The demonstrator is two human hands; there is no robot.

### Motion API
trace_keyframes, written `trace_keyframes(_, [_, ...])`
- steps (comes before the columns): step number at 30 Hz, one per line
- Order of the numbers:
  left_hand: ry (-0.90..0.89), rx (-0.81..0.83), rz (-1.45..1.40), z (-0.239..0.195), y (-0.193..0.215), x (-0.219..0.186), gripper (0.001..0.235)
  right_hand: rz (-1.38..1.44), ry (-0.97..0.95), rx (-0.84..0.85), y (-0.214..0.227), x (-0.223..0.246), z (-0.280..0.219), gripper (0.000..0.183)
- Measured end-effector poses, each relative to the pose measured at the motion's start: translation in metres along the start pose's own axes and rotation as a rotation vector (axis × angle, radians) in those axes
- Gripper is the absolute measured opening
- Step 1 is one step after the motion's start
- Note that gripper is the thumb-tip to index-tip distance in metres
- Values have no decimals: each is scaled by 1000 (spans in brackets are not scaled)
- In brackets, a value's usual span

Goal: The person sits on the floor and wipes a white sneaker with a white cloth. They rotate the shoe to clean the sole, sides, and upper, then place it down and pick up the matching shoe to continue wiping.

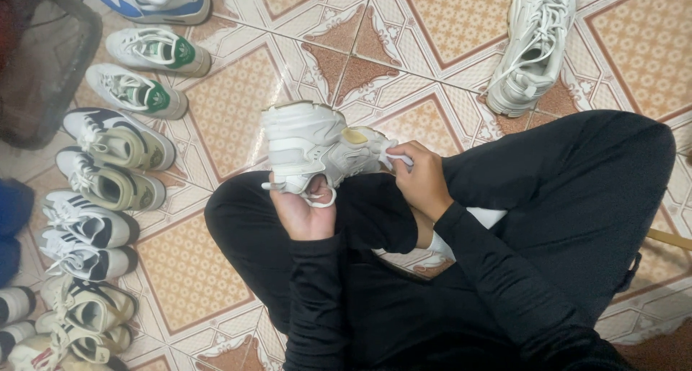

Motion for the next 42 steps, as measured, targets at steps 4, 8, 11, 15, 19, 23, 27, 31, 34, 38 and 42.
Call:
trace_keyframes(4, [-41, -29, 33, 7, 4, 8, 13, 138, 80, -37, -5, 48, 13, 17])
trace_keyframes(8, [-86, 36, 79, -33, -39, 18, 29, 192, 177, 10, -5, 109, 10, 17])
trace_keyframes(11, [-45, 52, 142, -55, -53, 27, 34, 211, 328, -79, 18, 128, 5, 10])
trace_keyframes(15, [-239, 133, 492, -22, -4, 65, 15, 58, 414, -134, 65, 137, -1, 9])
trace_keyframes(19, [-495, 388, 1075, -59, -32, 70, 10, -100, 410, 44, 76, 139, -6, 21])
trace_keyframes(23, [-617, 443, 1282, -81, -39, 63, 14, -104, 319, 266, 62, 133, -9, 22])
trace_keyframes(27, [-743, 619, 1509, -91, -36, 51, 30, -119, 306, 388, 46, 114, 11, 19])
trace_keyframes(31, [-710, 763, 1622, -95, -29, 48, 31, -106, 280, 336, 36, 73, 43, 20])
trace_keyframes(34, [-664, 781, 1646, -95, -27, 44, 30, -86, 311, 311, 34, 66, 39, 22])
trace_keyframes(38, [-710, 830, 1601, -94, -25, 48, 24, -31, 326, 374, 24, 102, 16, 20])
trace_keyframes(42, [-816, 973, 1629, -101, -32, 59, 20, -113, 405, 238, 39, 70, 47, 20])
Point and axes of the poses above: each hand's wrist, its own z-axis towards the middle knuckle, its own y-axis out of the back of the hand, x = y × z, the point moved 3 cm from there along z, towards the middle knuckle, and after that the axes turned 6 degrees about z, right-handed, at the moved point
